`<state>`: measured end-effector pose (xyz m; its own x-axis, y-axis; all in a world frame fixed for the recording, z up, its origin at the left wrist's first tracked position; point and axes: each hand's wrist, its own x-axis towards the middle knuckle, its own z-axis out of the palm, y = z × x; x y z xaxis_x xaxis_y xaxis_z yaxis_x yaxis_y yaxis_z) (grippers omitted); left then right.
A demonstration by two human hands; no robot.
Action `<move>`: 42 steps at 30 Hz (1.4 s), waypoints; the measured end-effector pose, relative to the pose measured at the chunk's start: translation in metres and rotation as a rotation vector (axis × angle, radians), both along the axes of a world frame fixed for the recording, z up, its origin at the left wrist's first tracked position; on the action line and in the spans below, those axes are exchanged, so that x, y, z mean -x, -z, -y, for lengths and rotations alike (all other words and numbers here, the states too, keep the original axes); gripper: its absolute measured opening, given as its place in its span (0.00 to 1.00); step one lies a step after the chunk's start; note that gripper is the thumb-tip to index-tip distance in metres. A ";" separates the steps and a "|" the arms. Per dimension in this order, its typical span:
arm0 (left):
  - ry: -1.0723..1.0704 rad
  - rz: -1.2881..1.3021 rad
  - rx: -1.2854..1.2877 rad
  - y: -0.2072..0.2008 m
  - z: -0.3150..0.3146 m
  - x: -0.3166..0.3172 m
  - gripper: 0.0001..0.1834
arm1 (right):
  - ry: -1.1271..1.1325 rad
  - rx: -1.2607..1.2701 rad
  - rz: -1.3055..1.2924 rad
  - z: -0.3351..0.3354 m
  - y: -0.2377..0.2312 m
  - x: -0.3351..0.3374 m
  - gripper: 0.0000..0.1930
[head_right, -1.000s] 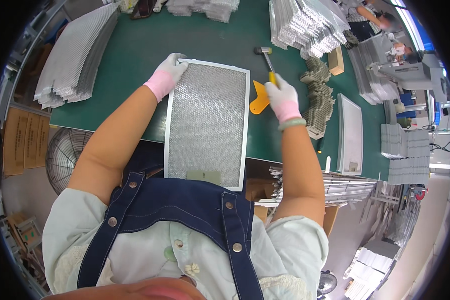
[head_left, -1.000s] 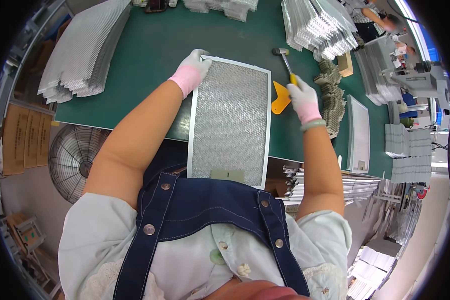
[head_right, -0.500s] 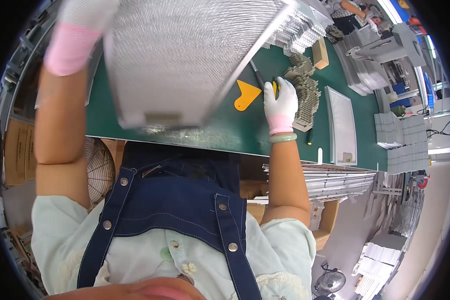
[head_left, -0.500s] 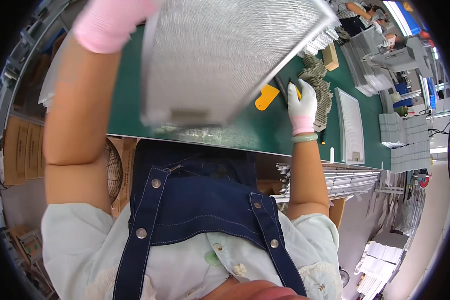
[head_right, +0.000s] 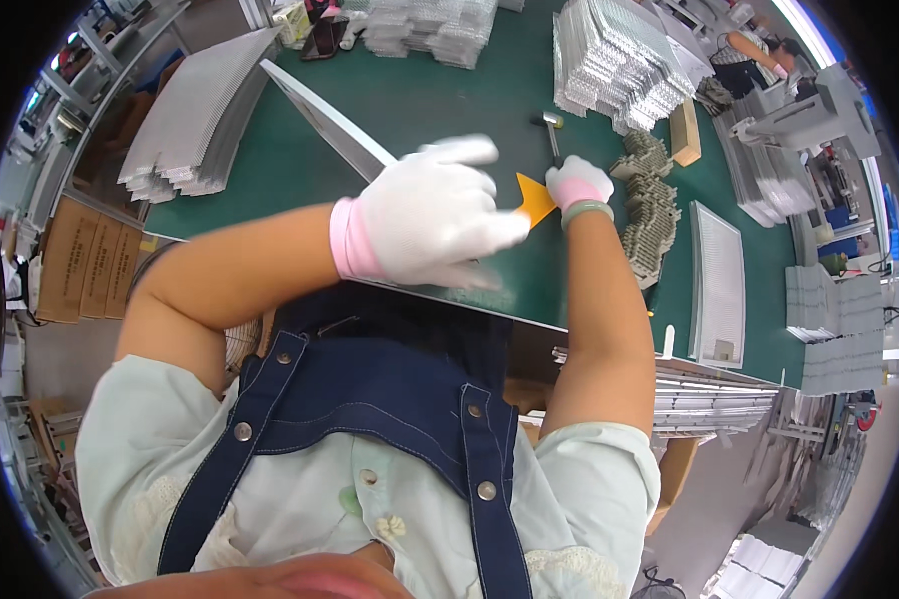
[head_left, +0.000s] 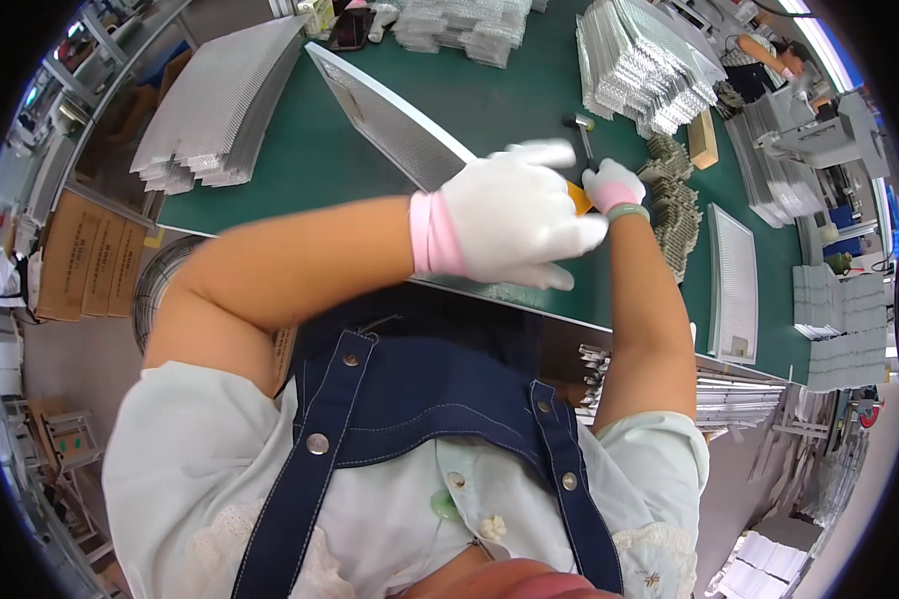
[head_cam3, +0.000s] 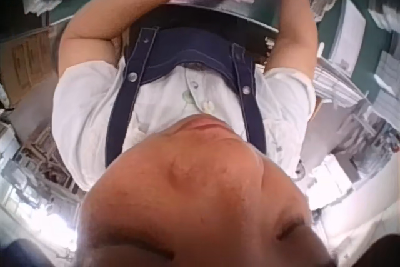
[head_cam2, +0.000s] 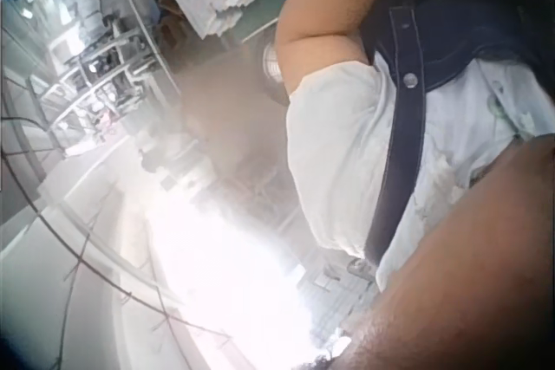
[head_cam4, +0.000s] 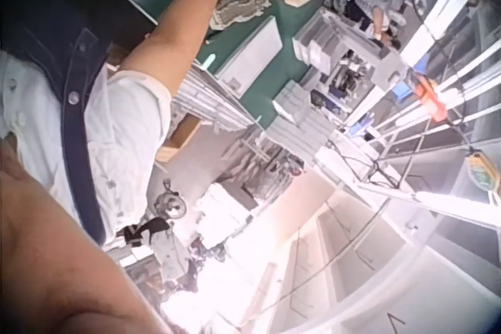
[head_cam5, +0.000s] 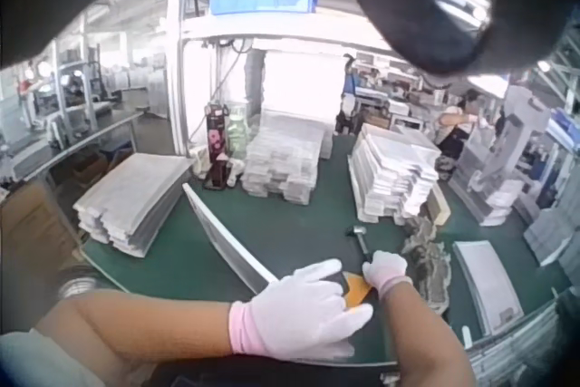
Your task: The person assembles air filters by placing a mesh screen into a frame, securing it with a stapler, and trimming excess material with a utility knife. They repeat this process for multiple units, stacking completed filters on the table.
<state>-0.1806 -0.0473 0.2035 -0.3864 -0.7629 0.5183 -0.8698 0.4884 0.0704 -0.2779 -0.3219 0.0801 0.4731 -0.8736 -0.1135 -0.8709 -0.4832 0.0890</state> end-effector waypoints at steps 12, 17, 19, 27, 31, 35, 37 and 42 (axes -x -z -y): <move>-0.309 -0.264 0.345 0.046 0.007 0.016 0.24 | -0.120 -0.282 1.481 -0.006 -0.007 0.056 0.13; -0.192 -0.240 0.334 0.042 0.023 0.000 0.24 | -0.222 -0.430 1.372 -0.041 -0.053 0.093 0.10; -0.163 -0.226 0.266 0.043 0.028 -0.005 0.24 | -0.262 -0.372 1.371 -0.054 -0.069 0.116 0.09; -0.175 -0.202 0.302 0.041 0.032 -0.004 0.24 | -0.763 0.238 0.526 -0.135 -0.171 0.166 0.12; -0.172 -0.207 0.260 0.043 0.029 -0.004 0.26 | -0.553 0.131 1.144 -0.138 -0.186 0.176 0.16; -0.185 -0.185 0.247 0.044 0.029 -0.002 0.26 | -0.881 0.296 0.242 -0.144 -0.186 0.164 0.16; -0.188 -0.192 0.245 0.046 0.029 -0.004 0.26 | -0.841 0.260 0.421 -0.143 -0.194 0.161 0.18; -0.211 -0.248 0.278 0.047 0.028 -0.003 0.26 | -0.902 0.419 0.209 -0.146 -0.195 0.153 0.24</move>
<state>-0.1776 -0.0754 0.1563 -0.0749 -0.6303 0.7727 -0.9260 0.3314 0.1806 -0.4309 -0.1756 0.2750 0.9510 -0.1316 0.2799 -0.2144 -0.9328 0.2898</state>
